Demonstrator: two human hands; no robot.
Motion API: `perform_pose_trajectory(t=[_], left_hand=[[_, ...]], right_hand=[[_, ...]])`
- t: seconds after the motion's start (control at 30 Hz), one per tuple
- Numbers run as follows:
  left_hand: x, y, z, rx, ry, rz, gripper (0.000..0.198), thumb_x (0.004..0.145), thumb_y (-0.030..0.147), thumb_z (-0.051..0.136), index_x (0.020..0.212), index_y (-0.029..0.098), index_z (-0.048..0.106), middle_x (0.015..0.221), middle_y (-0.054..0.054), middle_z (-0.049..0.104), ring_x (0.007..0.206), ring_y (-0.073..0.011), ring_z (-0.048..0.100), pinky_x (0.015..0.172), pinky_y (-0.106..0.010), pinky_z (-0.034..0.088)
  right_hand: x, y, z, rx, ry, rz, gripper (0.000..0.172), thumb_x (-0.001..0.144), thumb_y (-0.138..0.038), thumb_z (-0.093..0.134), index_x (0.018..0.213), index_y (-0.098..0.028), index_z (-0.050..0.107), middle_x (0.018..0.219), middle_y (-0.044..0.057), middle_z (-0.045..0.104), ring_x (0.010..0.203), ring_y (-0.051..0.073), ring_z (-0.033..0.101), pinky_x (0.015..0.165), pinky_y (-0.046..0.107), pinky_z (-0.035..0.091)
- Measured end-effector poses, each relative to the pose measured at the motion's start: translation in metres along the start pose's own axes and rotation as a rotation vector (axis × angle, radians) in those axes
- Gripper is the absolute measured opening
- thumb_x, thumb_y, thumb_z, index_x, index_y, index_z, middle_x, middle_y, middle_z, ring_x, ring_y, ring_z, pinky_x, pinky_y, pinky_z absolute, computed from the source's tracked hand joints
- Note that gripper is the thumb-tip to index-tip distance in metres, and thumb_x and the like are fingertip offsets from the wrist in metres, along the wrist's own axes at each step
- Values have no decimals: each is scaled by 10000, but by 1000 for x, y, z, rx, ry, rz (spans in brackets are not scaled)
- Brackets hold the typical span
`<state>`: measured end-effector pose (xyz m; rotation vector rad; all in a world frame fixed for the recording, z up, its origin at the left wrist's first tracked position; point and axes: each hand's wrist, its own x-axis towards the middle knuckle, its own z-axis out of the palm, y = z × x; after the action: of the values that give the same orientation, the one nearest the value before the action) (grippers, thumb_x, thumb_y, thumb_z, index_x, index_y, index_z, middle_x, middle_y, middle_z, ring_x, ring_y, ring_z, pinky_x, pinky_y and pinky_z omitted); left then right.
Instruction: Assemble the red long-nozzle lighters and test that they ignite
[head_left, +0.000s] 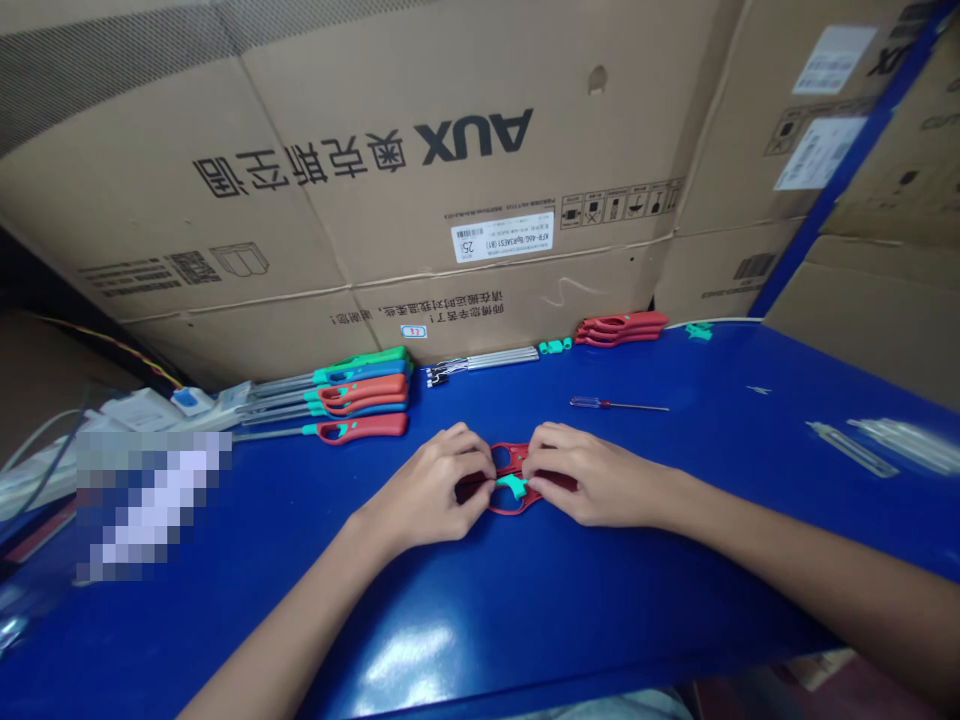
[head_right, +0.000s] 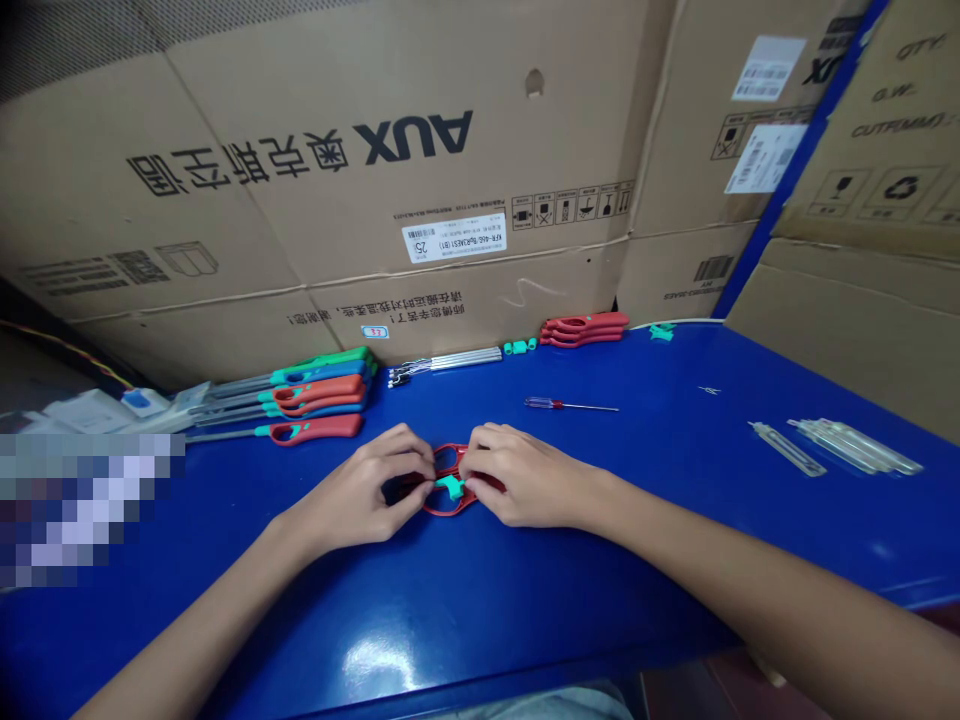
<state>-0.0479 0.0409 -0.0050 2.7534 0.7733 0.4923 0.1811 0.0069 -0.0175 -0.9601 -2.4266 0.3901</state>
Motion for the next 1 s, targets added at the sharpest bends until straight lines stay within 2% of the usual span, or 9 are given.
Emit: perform_pose_trajectory(t=[0.53,1.0], left_hand=[[1,1,4,13,-16,9,136,854,130,511,822,169,638,886,-54,633,859,-199,545,803,-357,476],[1,1,4,17,-25,21,146,858,128,503,826,166,640,886,-55,640,848,-192,546,799,-352,473]], right_hand=[[-1,0,0,-9,-9,0,158,857,-93,517,898,-138,664,930,88,607,869,178,569,803,329,482],[0,1,-2,-39,-23,-27,172,798,-69,516,841,-152,661,852,70,616,805,182,546,778,340,459]])
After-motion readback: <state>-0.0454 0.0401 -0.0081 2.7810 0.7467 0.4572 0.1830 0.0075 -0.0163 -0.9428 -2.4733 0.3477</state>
